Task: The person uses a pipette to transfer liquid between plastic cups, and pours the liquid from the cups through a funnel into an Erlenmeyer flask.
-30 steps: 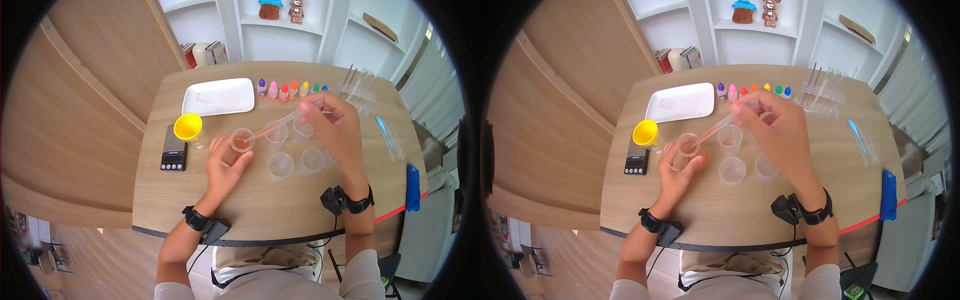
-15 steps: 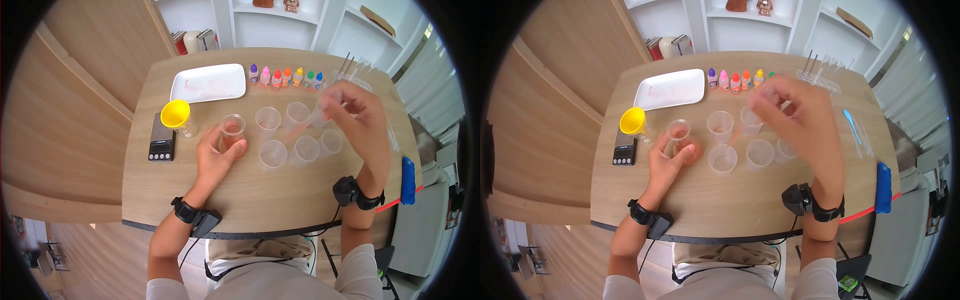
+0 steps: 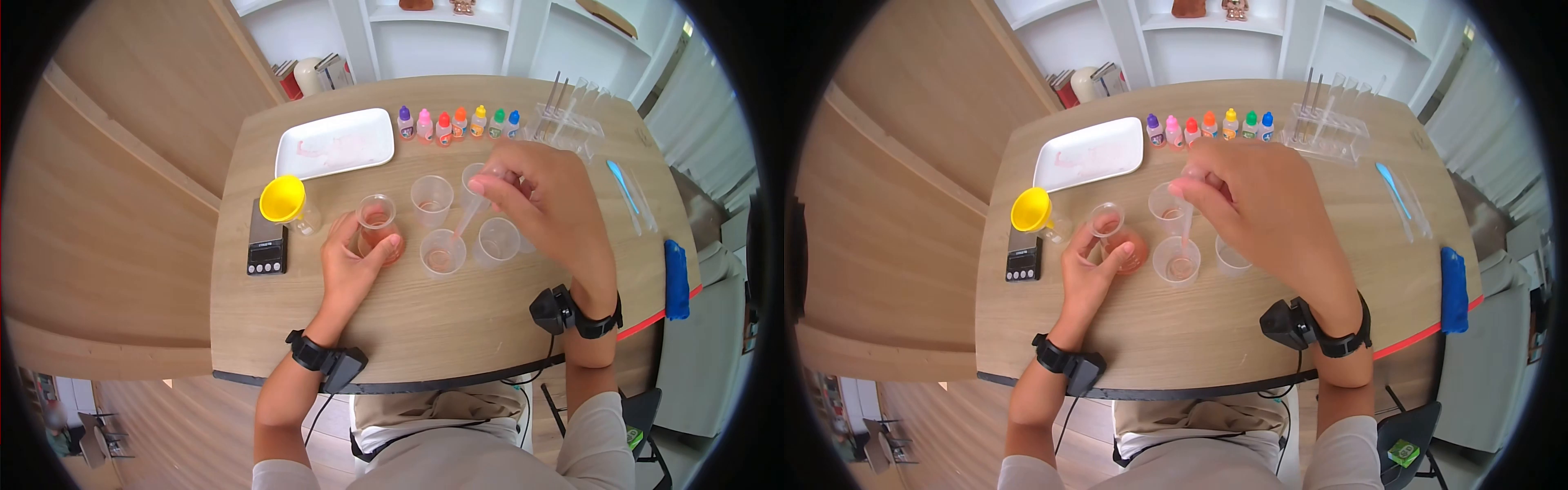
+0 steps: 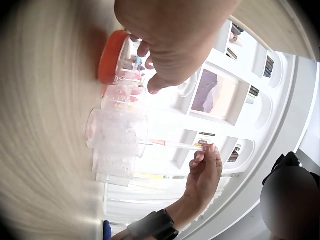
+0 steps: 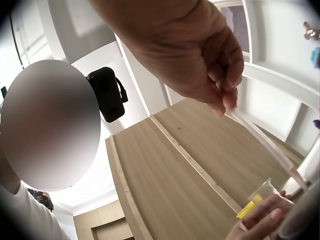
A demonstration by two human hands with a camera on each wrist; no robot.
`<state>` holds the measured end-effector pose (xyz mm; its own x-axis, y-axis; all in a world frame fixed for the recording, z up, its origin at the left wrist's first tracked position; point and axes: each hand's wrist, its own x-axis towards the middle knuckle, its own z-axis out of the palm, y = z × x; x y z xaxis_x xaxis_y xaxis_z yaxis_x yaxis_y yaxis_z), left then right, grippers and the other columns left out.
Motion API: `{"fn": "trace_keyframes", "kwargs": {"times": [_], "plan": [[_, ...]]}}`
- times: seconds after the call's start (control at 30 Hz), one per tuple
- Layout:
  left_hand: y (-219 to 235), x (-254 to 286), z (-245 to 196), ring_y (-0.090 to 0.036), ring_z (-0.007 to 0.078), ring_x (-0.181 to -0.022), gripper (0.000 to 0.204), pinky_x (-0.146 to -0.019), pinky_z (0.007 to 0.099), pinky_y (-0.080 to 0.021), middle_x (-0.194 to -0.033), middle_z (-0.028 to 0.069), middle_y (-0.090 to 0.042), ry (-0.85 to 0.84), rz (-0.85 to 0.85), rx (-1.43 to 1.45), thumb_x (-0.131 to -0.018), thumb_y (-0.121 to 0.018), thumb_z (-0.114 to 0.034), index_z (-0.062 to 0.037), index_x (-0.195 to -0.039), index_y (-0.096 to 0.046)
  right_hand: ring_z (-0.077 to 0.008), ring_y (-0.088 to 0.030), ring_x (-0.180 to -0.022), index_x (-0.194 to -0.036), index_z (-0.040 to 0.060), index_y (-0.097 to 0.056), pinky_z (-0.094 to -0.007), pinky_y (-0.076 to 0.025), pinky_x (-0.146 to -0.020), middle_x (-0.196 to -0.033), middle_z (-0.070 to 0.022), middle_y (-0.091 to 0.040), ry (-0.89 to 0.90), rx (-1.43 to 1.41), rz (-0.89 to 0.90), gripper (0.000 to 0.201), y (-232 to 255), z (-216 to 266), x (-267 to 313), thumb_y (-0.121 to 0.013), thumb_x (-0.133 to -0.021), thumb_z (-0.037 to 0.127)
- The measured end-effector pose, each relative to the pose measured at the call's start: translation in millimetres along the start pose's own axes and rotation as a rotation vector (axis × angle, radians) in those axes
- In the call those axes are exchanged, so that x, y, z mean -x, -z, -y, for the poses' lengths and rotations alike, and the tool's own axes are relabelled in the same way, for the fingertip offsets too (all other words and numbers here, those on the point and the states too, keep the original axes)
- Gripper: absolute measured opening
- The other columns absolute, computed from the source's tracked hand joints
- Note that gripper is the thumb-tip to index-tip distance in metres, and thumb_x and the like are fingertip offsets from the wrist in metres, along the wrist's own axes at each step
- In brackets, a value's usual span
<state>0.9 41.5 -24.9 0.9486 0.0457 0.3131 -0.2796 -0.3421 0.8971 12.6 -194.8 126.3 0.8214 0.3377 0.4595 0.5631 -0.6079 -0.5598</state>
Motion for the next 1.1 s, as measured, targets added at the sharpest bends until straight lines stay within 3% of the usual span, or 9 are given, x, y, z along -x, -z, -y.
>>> {"fn": "trace_keyframes", "kwargs": {"times": [0.07,0.17,0.3,0.4,0.5,0.57,0.77,0.87,1.1], "plan": [[-3,0,1,-0.06,0.0222,-0.103,0.036,-0.091,0.034,-0.046,-0.105,0.0087,-0.066,-0.026,-0.069,0.044,-0.074,-0.079,-0.009,-0.0038,-0.108,-0.067,-0.0116,-0.045,-0.054,-0.079,0.0031,-0.061,-0.0258,-0.038,-0.051,-0.061,-0.0041,-0.052,0.043,0.038,-0.009,0.015,-2,-2,1,-0.069,-0.085,0.014],[1,0,0,-0.058,0.0183,-0.115,0.044,-0.104,0.0341,-0.041,-0.118,0.0083,-0.064,-0.006,0.003,-0.004,-0.078,-0.077,-0.004,-0.0002,-0.119,-0.062,-0.0127,-0.047,-0.055,-0.08,0.0036,-0.062,-0.0261,-0.039,-0.052,-0.063,-0.0043,-0.052,0.03,-0.018,0.039,0.013,-5,-3,3,-0.069,-0.084,0.014],[3,0,-7,-0.058,0.0195,-0.115,0.042,-0.101,0.0348,-0.042,-0.116,0.0093,-0.065,-0.02,-0.003,-0.013,-0.077,-0.078,-0.005,-0.0001,-0.117,-0.063,-0.021,-0.053,-0.055,-0.078,0.007,-0.063,-0.0336,-0.04,-0.053,-0.064,-0.0058,-0.058,0.012,-0.032,0.107,0.015,1,2,5,-0.068,-0.083,0.021],[5,0,-17,-0.058,0.0237,-0.115,0.042,-0.1,0.036,-0.042,-0.115,0.0109,-0.065,-0.099,-0.052,-0.181,-0.076,-0.077,-0.005,-0.0009,-0.115,-0.064,-0.018,-0.056,-0.058,-0.083,0.0075,-0.067,-0.0295,-0.043,-0.052,-0.069,-0.0055,-0.064,0.003,-0.146,-0.084,0.01,13,23,10,-0.07,-0.081,0.017],[6,-1,-21,-0.056,0.0282,-0.118,0.043,-0.1,0.0382,-0.04,-0.118,0.0122,-0.065,-0.238,-0.089,-0.215,-0.074,-0.077,-0.006,-0.0021,-0.115,-0.064,-0.0122,-0.053,-0.062,-0.083,0.0004,-0.066,-0.026,-0.041,-0.058,-0.072,-0.0028,-0.061,-0.037,-0.263,-0.282,0.014,19,41,17,-0.071,-0.077,0.012],[7,-2,-22,-0.056,0.0308,-0.115,0.039,-0.1,0.0405,-0.042,-0.119,0.0112,-0.066,-0.369,-0.15,-0.271,-0.074,-0.076,-0.006,-0.0043,-0.112,-0.067,-0.0136,-0.054,-0.062,-0.082,-0.0002,-0.066,-0.0268,-0.041,-0.058,-0.072,-0.0033,-0.062,0.246,-0.194,-0.309,0.013,20,39,20,-0.069,-0.077,0.011],[10,1,-28,-0.054,0.0311,-0.119,0.036,-0.106,0.046,-0.036,-0.117,0.0099,-0.066,-0.445,-0.206,-0.327,-0.077,-0.074,-0.009,-0.0048,-0.112,-0.068,-0.022,-0.053,-0.063,-0.086,0.0057,-0.068,-0.0311,-0.041,-0.055,-0.074,-0.0042,-0.062,0.39,-0.045,-0.077,0.019,-16,35,15,-0.078,-0.072,0.012],[11,2,-30,-0.055,0.0306,-0.119,0.034,-0.107,0.0488,-0.035,-0.118,0.0081,-0.066,-0.482,-0.205,-0.367,-0.078,-0.074,-0.012,-0.0065,-0.112,-0.068,-0.0186,-0.055,-0.069,-0.084,0.0106,-0.062,-0.031,-0.043,-0.052,-0.07,0.0002,-0.057,0.419,0.028,-0.051,0.015,-37,30,11,-0.074,-0.077,0.018],[12,5,-37,-0.055,0.0302,-0.118,0.035,-0.107,0.0494,-0.034,-0.118,0.0065,-0.067,-0.52,-0.191,-0.391,-0.079,-0.074,-0.015,-0.0079,-0.113,-0.068,-0.0166,-0.057,-0.07,-0.082,0.01,-0.061,-0.0301,-0.043,-0.048,-0.07,0.0,-0.057,0.461,0.075,-0.085,0.014,-59,18,10,-0.072,-0.076,0.016]]}}
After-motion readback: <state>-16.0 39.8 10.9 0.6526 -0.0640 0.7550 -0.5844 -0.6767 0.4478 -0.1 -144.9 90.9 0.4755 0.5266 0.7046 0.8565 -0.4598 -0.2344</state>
